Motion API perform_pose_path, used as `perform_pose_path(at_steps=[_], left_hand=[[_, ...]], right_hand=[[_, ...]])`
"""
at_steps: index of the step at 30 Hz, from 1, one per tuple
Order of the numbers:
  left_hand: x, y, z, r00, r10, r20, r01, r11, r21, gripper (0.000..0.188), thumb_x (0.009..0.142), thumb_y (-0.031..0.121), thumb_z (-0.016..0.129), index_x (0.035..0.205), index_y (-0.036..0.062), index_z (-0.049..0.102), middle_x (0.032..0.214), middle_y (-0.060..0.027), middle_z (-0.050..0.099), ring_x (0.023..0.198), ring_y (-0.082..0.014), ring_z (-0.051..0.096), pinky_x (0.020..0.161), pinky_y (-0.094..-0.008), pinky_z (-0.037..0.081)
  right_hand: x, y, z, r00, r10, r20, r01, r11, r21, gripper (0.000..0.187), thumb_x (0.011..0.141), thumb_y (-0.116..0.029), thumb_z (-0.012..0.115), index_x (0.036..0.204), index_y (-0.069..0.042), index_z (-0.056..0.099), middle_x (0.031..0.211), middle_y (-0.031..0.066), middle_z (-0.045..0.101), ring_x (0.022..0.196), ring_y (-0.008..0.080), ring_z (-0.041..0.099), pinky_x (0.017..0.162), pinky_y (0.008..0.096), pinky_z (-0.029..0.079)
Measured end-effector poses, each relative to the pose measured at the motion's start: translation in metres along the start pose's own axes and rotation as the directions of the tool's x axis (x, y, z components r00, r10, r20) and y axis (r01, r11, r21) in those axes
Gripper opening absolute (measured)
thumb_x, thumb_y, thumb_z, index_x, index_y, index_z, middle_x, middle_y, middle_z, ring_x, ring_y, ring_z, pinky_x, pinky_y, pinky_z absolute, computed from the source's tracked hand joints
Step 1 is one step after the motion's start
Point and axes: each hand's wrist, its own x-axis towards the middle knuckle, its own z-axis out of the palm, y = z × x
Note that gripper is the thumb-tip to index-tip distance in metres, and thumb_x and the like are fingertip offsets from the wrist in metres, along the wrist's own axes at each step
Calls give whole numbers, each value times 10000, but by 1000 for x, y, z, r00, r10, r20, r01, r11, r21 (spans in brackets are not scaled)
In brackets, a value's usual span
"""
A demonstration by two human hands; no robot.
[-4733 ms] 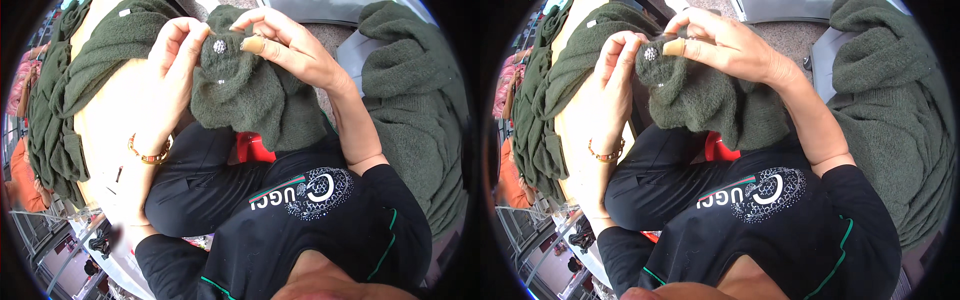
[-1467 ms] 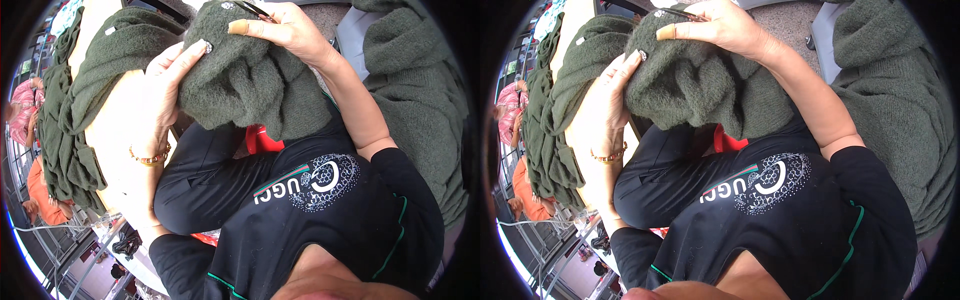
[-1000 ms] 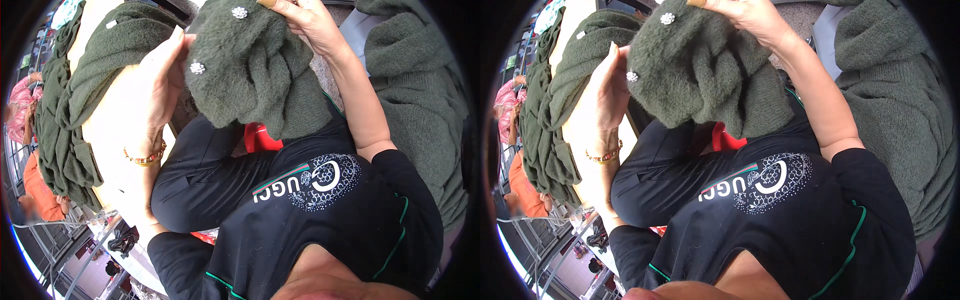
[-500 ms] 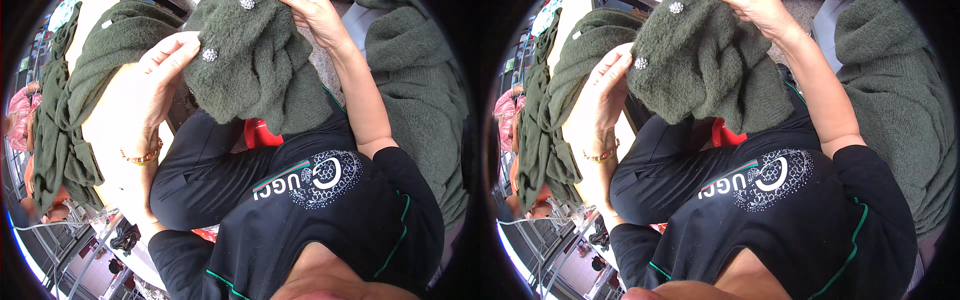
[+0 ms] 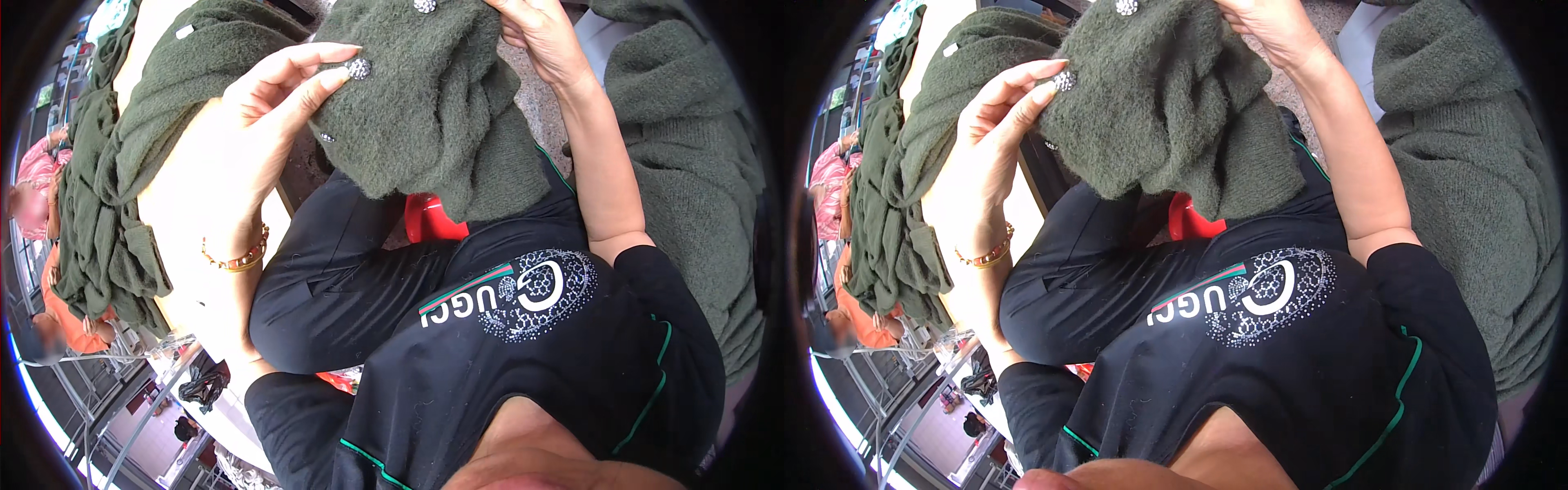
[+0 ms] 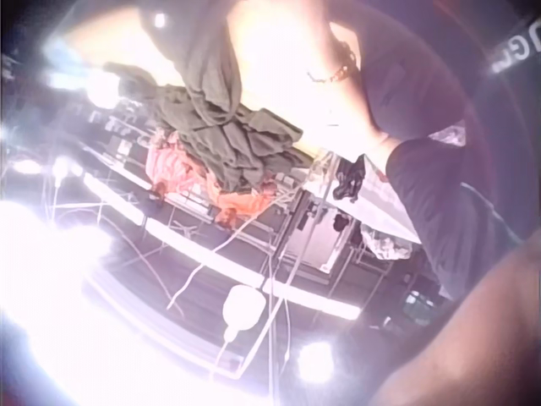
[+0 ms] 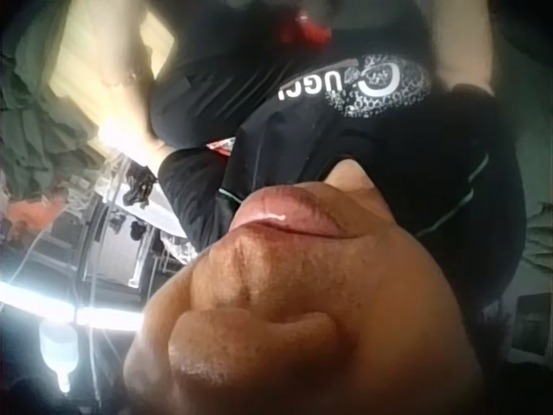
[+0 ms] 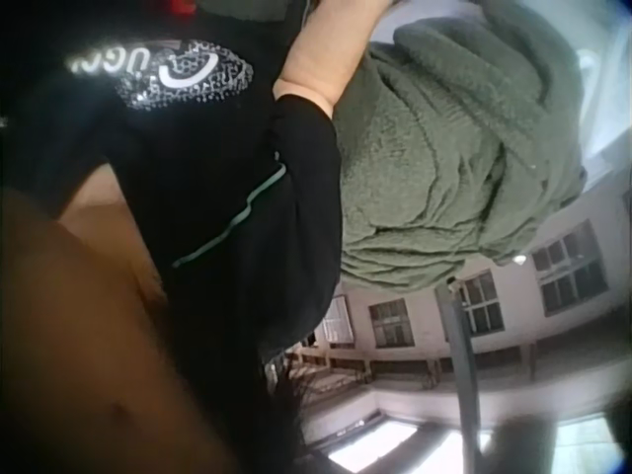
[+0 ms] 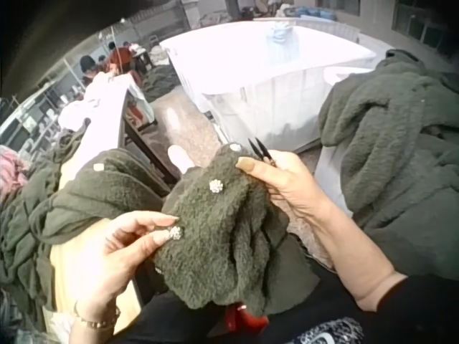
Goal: Removing small white bits of lint or thread from a green knitted garment using tweezers.
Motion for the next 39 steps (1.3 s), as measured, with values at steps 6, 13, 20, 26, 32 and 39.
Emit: perform_pose_path(at_steps=[6,13,20,26,32,39], left_hand=[[6,-9,-1,994,83,-64,-79,995,66,171,961,89,619,1114,41,680,1043,5,680,943,-50,585,876,-194,422],[0,-6,5,987,128,-94,-122,990,69,131,1000,109,564,1060,21,639,953,18,650,911,-32,575,806,-171,439],[-1,-1,12,987,158,-39,-158,987,21,157,1010,139,552,1124,55,620,1041,14,630,989,-56,551,915,-199,407],[-3,-2,12,969,239,-62,-236,971,47,163,1015,135,542,1130,45,613,1058,-3,632,999,-65,556,933,-206,412],[-3,-1,12,973,222,-56,-222,975,4,161,1016,120,534,1131,35,608,1068,-14,637,995,-69,565,926,-208,424],[-8,-1,9,977,186,-107,-182,982,41,163,1017,127,534,1131,39,610,1063,-11,640,984,-67,573,917,-204,430]], right_hand=[[-5,-17,-14,997,-42,-57,20,939,-344,243,942,-204,670,1036,20,662,826,-50,606,731,53,530,674,213,426],[-9,-19,23,996,-86,23,76,686,-724,266,847,-179,772,1019,-24,640,687,-70,462,639,31,399,581,201,325],[-18,-9,38,889,-155,431,349,840,-417,287,896,-100,713,1152,-6,626,785,-35,499,725,61,452,644,210,380],[-15,-6,41,893,-92,442,213,949,-232,323,871,-32,717,1186,14,661,1007,62,686,916,103,612,818,246,494],[6,16,33,565,-485,667,705,704,-84,328,865,-29,721,1182,31,662,1064,108,699,959,139,635,856,265,503],[-18,-13,52,776,-333,536,438,896,-78,323,846,-31,741,1155,38,676,1019,114,703,935,150,644,846,262,501]])
